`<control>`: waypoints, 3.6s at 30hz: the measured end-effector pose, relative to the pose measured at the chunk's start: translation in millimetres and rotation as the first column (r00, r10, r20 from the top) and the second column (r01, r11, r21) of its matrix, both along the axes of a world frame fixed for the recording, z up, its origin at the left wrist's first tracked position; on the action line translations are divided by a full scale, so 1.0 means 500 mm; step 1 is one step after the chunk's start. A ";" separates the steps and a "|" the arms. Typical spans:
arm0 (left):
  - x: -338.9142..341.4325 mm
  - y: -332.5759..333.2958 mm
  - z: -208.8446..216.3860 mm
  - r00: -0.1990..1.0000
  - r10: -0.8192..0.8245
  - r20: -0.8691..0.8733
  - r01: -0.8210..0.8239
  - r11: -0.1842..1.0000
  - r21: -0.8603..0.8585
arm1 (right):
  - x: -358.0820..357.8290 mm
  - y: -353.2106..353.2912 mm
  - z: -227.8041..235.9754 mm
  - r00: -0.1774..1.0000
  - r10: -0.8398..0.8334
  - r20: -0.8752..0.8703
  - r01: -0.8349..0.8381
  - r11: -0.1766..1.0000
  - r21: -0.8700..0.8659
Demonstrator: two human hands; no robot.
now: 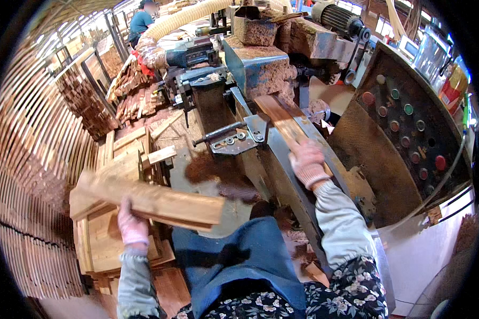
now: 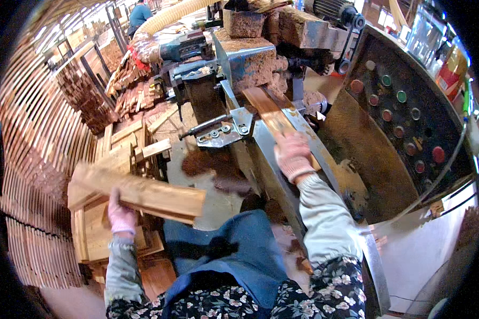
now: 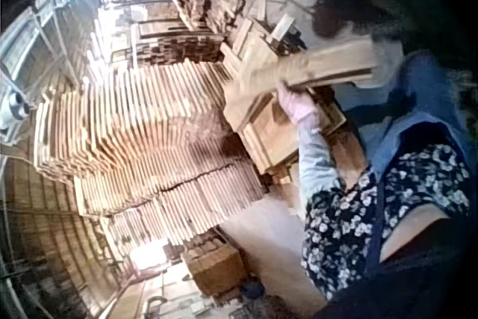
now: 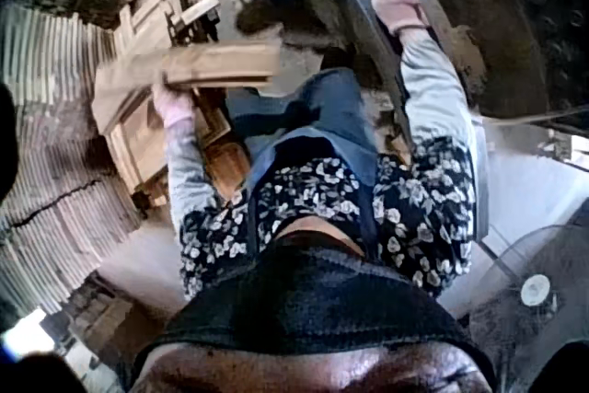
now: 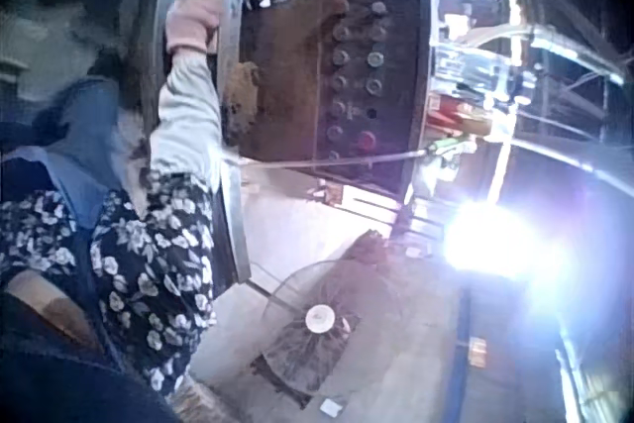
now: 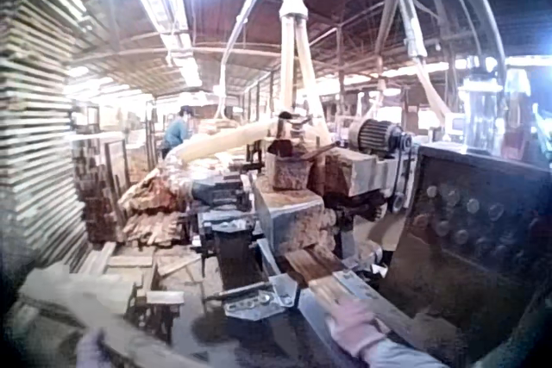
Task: The person picks up wooden planks from a stack and feeds them one at a time into an industrial planer machine.
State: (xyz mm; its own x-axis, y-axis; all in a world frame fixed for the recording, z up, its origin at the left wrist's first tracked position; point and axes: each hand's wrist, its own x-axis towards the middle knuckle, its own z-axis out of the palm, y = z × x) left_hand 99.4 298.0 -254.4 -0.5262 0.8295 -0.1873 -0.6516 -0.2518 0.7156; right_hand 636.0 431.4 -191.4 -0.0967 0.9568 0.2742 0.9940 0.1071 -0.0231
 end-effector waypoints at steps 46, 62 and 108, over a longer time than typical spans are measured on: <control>-0.574 0.197 -0.212 0.715 0.684 -0.145 -0.656 0.583 -0.480 | 0.117 -0.593 -0.013 0.995 -0.043 -0.088 0.051 0.995 0.082; -0.086 0.063 0.023 0.931 0.243 -0.271 -0.281 0.953 -0.109 | 0.047 -0.007 -0.031 0.990 0.134 -0.046 -0.134 0.991 0.010; -0.367 0.083 0.125 -0.351 -0.834 -0.425 -0.564 0.551 -0.615 | 0.128 -0.596 -0.030 0.982 -0.131 -0.136 0.142 0.987 0.070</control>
State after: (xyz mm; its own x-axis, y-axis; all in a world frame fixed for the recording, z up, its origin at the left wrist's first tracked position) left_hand -84.1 339.7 -191.8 -0.4230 0.8914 -0.1625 0.9056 0.4219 -0.0429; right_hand 699.8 133.6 -206.1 0.0749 0.9332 0.3513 0.9883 -0.0226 -0.1507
